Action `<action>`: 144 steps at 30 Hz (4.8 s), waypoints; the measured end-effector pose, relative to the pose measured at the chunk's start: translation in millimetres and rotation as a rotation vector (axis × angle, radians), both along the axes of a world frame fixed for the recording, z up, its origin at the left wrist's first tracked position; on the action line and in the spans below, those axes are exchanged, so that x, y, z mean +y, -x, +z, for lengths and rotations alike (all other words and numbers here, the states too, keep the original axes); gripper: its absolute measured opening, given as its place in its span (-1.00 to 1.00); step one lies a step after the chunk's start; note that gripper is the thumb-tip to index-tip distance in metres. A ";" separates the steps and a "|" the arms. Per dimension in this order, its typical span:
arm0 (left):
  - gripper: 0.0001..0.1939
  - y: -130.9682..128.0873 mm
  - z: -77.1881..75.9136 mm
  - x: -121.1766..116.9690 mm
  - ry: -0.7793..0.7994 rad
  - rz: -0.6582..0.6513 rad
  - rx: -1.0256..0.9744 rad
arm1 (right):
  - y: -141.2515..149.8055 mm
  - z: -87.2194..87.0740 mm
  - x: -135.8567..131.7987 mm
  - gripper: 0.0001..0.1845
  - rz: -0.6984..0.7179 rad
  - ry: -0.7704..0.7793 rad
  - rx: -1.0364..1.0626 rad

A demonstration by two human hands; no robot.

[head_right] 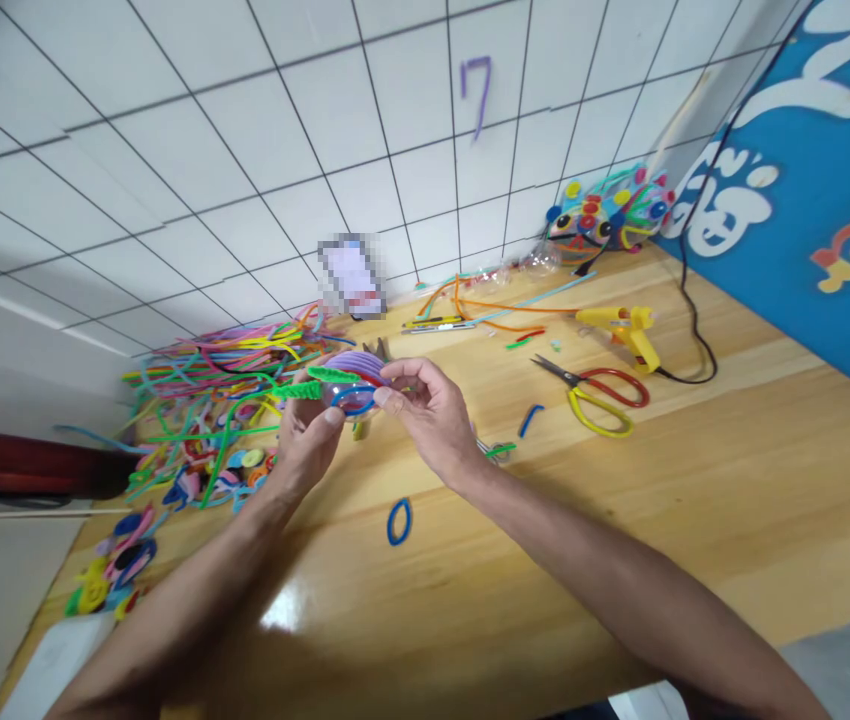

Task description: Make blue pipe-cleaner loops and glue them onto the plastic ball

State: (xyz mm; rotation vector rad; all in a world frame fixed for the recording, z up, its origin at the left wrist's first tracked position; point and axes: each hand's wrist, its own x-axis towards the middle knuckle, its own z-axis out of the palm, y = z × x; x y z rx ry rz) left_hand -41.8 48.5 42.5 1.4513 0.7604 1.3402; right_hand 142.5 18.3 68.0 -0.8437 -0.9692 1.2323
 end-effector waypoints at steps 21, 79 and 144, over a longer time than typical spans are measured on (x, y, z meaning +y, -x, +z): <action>-0.26 -4.0 2.2 -2.7 0.095 -0.043 -0.025 | -1.7 -4.2 3.8 -0.59 0.061 0.031 0.034; -0.23 -4.9 -1.8 2.1 0.169 -0.143 -0.182 | -3.4 -10.7 7.5 -0.64 0.057 0.051 0.084; -0.27 -7.2 -17.8 6.8 0.209 -0.110 -0.133 | -5.2 -23.4 15.1 -0.65 0.055 0.161 0.107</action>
